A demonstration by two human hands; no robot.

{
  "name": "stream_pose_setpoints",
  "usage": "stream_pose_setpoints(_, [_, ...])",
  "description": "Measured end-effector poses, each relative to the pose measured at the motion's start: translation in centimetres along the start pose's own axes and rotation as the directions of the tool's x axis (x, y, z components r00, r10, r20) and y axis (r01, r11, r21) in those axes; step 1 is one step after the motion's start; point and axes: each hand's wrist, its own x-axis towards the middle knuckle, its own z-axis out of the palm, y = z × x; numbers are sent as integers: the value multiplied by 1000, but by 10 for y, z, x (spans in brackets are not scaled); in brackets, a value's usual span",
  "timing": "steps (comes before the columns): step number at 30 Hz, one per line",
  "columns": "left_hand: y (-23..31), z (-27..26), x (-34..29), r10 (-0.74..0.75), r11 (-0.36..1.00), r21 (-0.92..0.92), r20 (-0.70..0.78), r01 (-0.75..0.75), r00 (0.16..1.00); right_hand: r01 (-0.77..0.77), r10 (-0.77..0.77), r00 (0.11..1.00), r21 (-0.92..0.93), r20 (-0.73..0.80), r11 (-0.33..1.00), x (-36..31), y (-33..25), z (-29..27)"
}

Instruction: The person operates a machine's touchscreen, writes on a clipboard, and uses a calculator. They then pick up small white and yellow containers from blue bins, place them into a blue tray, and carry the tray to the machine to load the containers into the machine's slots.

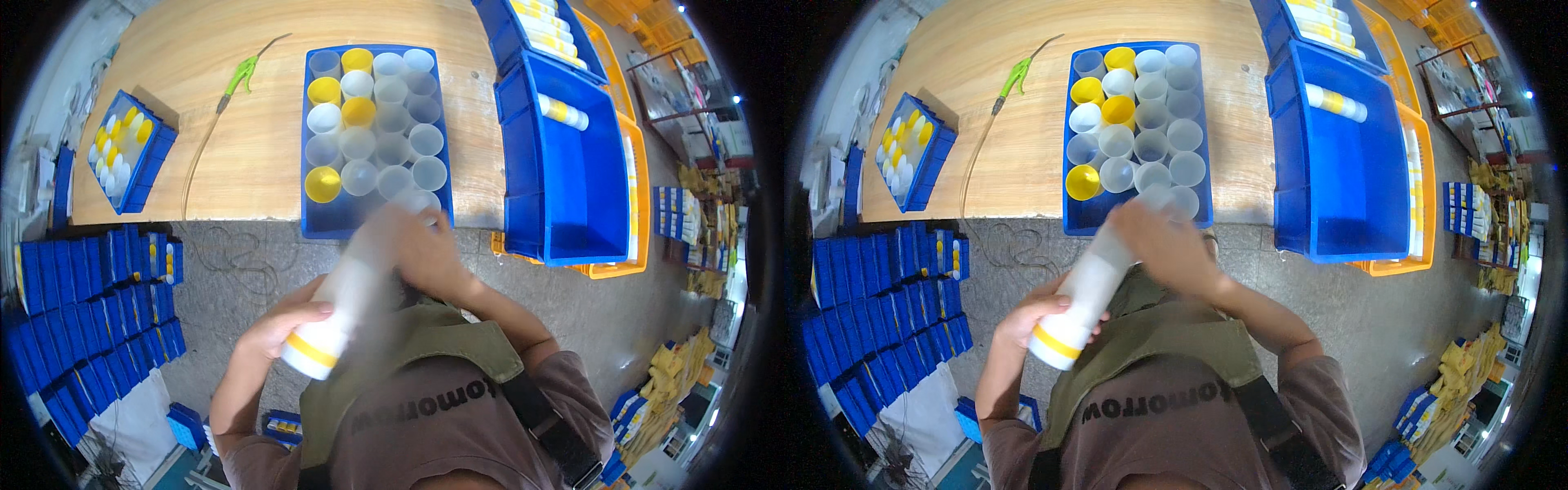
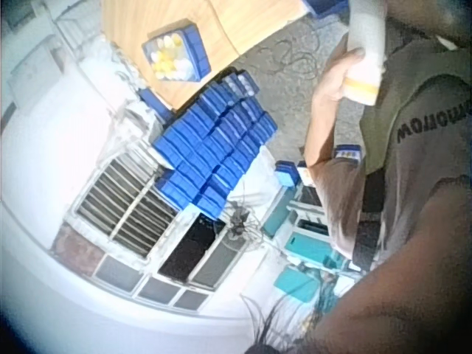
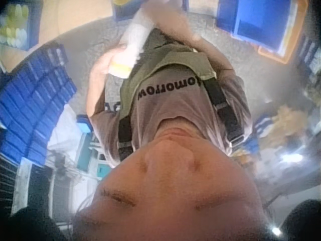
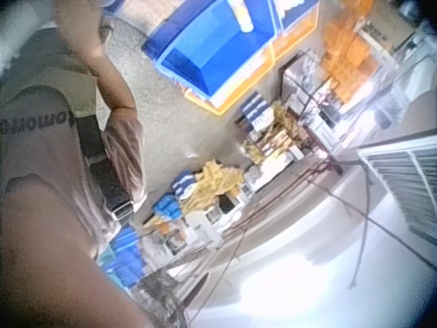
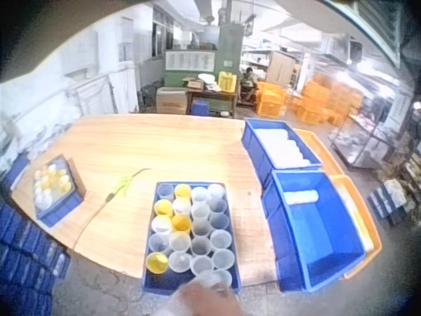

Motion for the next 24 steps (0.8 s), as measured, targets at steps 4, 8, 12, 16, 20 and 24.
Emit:
stream_pose_setpoints(4, [-3,-10,-13,147,979,-133,-67,-155,987,-540,651,751,671,111,508,5,21,24])
stream_pose_setpoints(8, [-9,-15,-4,162,965,-177,-177,-194,971,-278,293,955,223,-37,934,10,15,40])
stream_pose_setpoints(12, [-13,-10,0,133,988,-56,-153,-143,979,32,-44,998,214,51,976,16,-16,30])
stream_pose_setpoints(16, [-12,-5,-16,141,990,43,-179,-135,974,231,-235,972,140,9,963,30,-15,19])
stream_pose_setpoints(20, [-9,-12,-39,246,965,-55,-133,-255,960,-372,428,903,459,-21,807,42,5,37])
stream_pose_setpoints(24, [-15,-21,-35,277,942,-126,-227,-310,934,-542,555,800,669,226,508,43,4,73])
